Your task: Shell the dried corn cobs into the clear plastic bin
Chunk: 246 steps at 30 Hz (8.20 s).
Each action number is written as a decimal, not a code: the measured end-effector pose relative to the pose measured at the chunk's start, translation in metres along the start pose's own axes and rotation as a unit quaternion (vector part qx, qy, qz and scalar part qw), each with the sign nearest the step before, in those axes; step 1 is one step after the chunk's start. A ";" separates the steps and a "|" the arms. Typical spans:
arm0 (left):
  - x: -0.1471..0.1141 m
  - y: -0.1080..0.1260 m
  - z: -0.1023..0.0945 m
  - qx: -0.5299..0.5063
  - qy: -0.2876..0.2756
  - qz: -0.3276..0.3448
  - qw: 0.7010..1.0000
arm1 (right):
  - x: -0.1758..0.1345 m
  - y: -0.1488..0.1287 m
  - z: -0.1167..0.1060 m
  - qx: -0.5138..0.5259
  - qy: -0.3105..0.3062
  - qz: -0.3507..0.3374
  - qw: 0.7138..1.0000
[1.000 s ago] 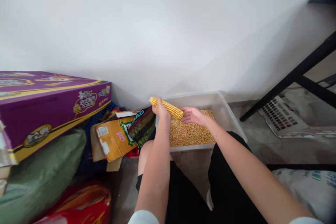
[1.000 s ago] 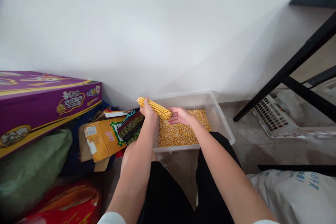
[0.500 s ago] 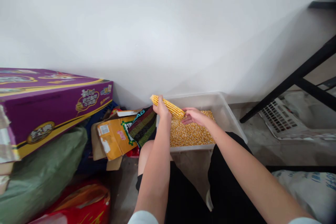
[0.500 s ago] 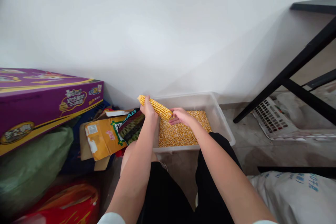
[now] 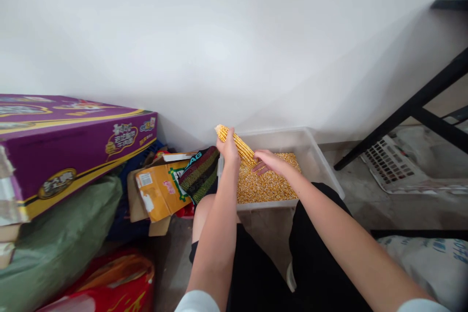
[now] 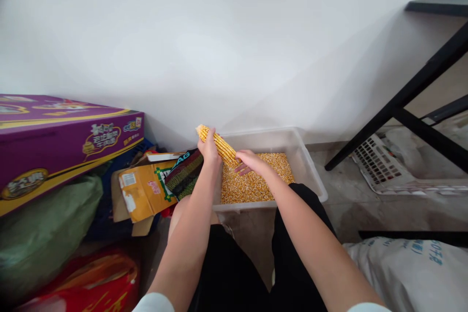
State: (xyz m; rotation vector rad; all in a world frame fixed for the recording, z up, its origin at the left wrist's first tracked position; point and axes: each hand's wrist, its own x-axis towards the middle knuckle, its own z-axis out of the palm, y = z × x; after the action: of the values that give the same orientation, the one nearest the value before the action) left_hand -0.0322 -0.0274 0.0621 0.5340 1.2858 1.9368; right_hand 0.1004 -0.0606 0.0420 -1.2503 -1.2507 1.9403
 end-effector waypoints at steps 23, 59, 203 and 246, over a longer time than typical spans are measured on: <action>-0.002 -0.014 0.005 0.067 -0.003 0.046 0.997 | 0.000 0.003 0.008 0.012 0.050 0.002 0.999; 0.008 -0.010 -0.002 0.034 0.054 -0.125 0.990 | -0.040 -0.006 -0.006 -0.608 0.105 -0.335 0.712; -0.011 0.015 0.004 0.008 -0.126 -0.134 0.983 | -0.024 0.013 -0.041 -0.322 0.166 -0.234 0.902; -0.064 0.045 -0.012 0.155 -0.433 -0.105 0.882 | -0.017 -0.024 -0.008 0.022 0.225 -0.268 0.936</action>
State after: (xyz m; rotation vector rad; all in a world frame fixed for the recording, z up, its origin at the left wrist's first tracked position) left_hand -0.0151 -0.0932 0.1014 1.1986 0.9788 1.0687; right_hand 0.1140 -0.0599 0.0691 -1.0975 -1.1433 1.2033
